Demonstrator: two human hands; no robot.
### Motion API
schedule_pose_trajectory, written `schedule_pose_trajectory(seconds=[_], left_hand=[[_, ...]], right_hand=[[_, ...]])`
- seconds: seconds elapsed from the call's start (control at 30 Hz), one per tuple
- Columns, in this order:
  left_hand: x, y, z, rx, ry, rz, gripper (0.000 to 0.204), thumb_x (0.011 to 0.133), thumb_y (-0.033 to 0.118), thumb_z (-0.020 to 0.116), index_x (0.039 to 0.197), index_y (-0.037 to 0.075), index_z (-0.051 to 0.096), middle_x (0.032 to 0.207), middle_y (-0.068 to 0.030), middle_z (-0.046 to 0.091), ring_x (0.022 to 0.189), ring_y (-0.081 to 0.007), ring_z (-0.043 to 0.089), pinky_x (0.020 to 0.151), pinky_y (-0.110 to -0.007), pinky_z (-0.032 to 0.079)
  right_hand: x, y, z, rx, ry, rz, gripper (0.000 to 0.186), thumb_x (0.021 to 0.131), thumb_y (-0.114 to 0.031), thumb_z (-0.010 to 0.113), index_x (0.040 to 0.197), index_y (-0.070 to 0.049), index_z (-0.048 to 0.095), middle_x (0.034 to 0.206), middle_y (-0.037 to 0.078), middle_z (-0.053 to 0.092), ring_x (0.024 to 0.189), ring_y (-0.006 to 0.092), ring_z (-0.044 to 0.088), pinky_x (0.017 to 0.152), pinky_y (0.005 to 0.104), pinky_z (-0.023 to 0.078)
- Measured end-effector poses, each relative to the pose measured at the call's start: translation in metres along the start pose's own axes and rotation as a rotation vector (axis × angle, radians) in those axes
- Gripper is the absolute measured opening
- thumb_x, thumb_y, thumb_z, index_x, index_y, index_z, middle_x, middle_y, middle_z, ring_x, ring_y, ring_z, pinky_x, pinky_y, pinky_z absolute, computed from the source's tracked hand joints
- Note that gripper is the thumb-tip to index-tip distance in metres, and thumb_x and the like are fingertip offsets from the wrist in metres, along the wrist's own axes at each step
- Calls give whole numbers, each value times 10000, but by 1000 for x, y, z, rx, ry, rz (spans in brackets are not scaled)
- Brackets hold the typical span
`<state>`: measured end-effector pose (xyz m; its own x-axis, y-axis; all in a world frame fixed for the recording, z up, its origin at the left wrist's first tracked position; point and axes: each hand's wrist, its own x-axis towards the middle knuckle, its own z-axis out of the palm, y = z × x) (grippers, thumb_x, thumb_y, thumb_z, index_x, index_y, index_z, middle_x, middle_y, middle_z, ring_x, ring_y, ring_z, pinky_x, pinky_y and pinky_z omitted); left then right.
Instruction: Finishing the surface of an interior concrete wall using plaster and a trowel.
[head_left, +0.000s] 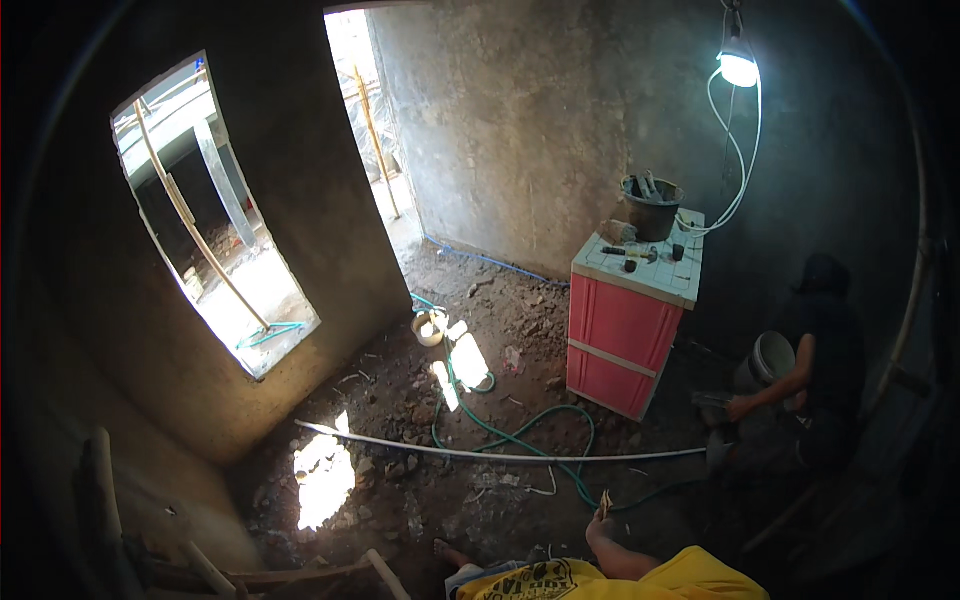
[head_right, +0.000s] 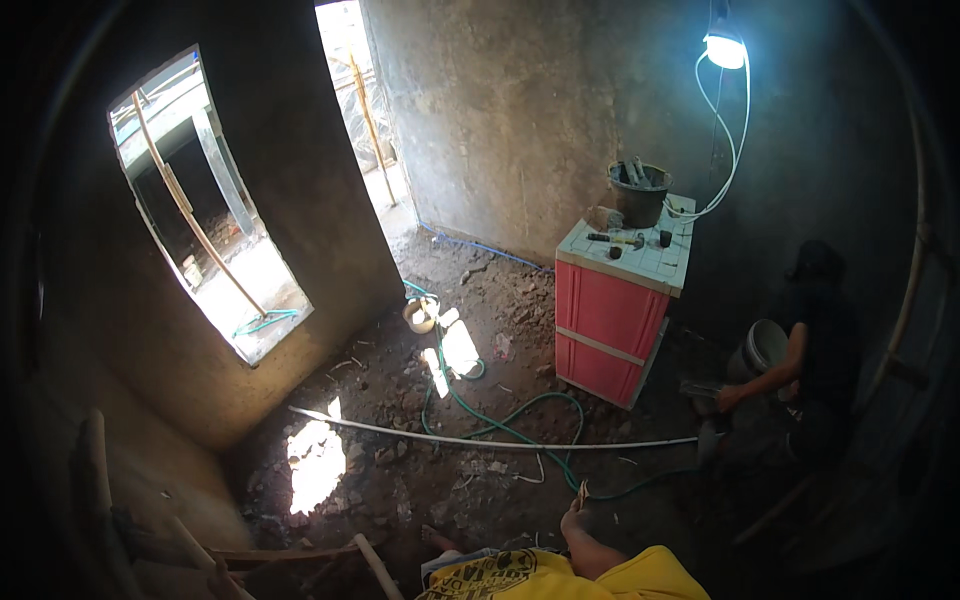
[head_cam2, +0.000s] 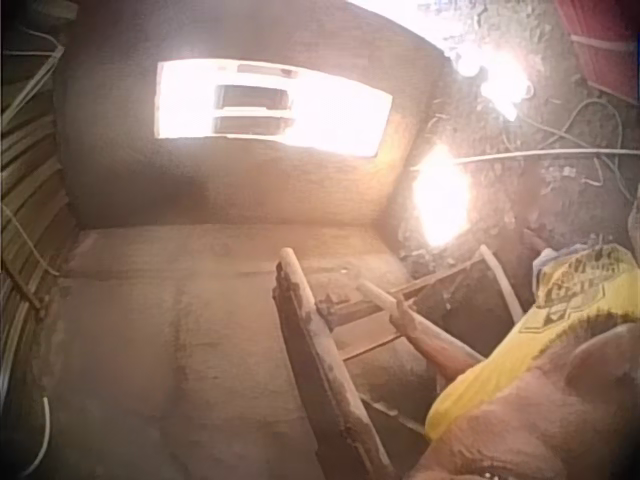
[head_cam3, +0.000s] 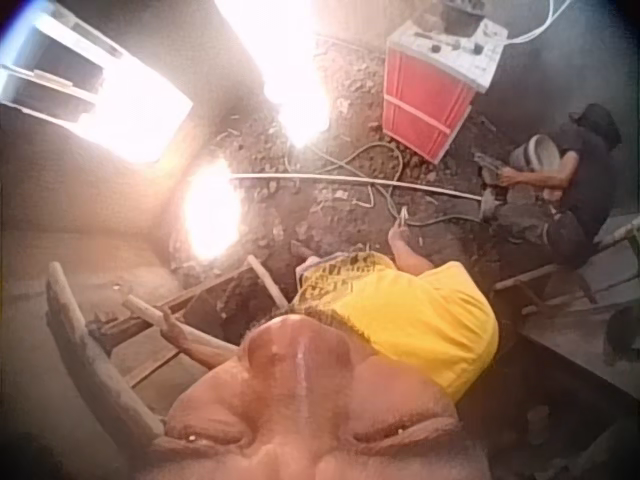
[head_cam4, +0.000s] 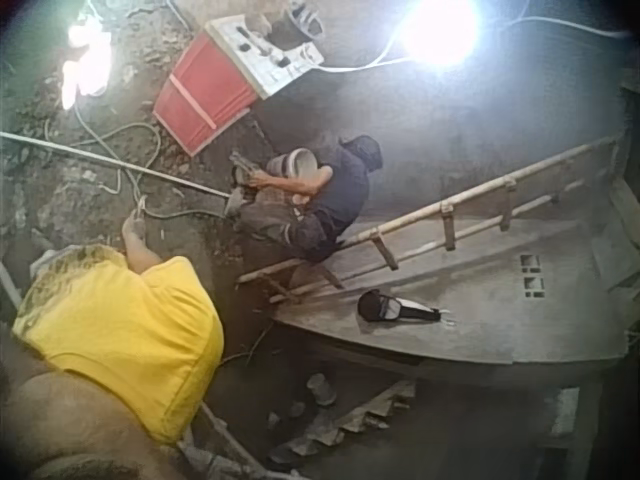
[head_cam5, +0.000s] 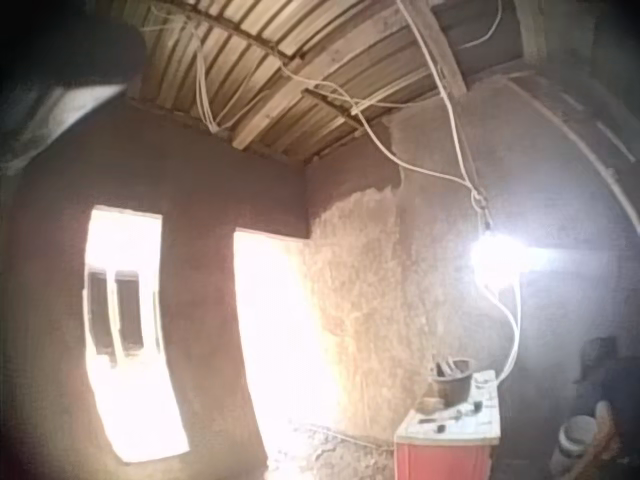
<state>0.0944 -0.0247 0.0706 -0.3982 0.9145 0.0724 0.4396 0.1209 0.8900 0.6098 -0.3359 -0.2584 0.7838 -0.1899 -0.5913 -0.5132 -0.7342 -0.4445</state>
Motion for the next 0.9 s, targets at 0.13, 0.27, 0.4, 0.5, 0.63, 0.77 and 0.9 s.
schedule_pose_trajectory(seconds=[0.13,0.27,0.4,0.5,0.63,0.77,0.9], left_hand=[[0,-5,-6,9,15,-9,345,755,344,659,741,22,538,560,-12,470,456,-93,443,426,-230,366],[0,-3,-3,3,-7,-3,345,758,345,655,737,22,535,553,-11,466,450,-93,442,421,-231,365],[0,-4,-5,13,-4,-6,345,761,345,650,733,22,532,546,-10,462,444,-93,441,415,-233,364],[0,-5,-4,15,-4,-6,345,763,345,647,729,22,530,541,-10,458,440,-93,439,412,-233,364],[-1,-6,-7,24,-2,0,346,767,345,643,725,22,527,534,-9,454,434,-93,438,407,-234,363],[-1,-7,-6,30,5,-4,347,770,345,639,721,22,524,527,-9,450,428,-93,436,402,-236,362],[0,-7,-6,34,-3,-5,347,773,345,634,717,22,521,520,-8,446,422,-93,435,397,-237,361]], right_hand=[[-29,-31,-5,45,-106,-90,603,897,-478,311,1069,72,488,1010,202,562,916,313,558,744,395,431],[-34,-47,-8,2,-255,36,652,894,-504,274,1161,69,429,1164,220,490,1055,323,499,839,401,406],[-22,-47,17,-78,-257,-8,675,891,-519,248,1181,67,415,1201,217,465,1083,326,479,859,402,396],[-8,-33,34,-81,-248,-34,677,892,-522,229,1197,56,406,1211,215,458,1078,327,483,858,404,397],[-11,-35,27,-114,-239,2,649,898,-502,245,1220,41,394,1222,209,453,1083,327,480,870,400,391],[-26,-38,8,-55,-269,9,638,903,-482,272,1200,68,399,1182,223,480,1051,313,507,839,389,411],[-15,-28,11,-61,-223,55,627,906,-469,280,1174,82,412,1146,231,498,1023,309,523,819,386,421]])
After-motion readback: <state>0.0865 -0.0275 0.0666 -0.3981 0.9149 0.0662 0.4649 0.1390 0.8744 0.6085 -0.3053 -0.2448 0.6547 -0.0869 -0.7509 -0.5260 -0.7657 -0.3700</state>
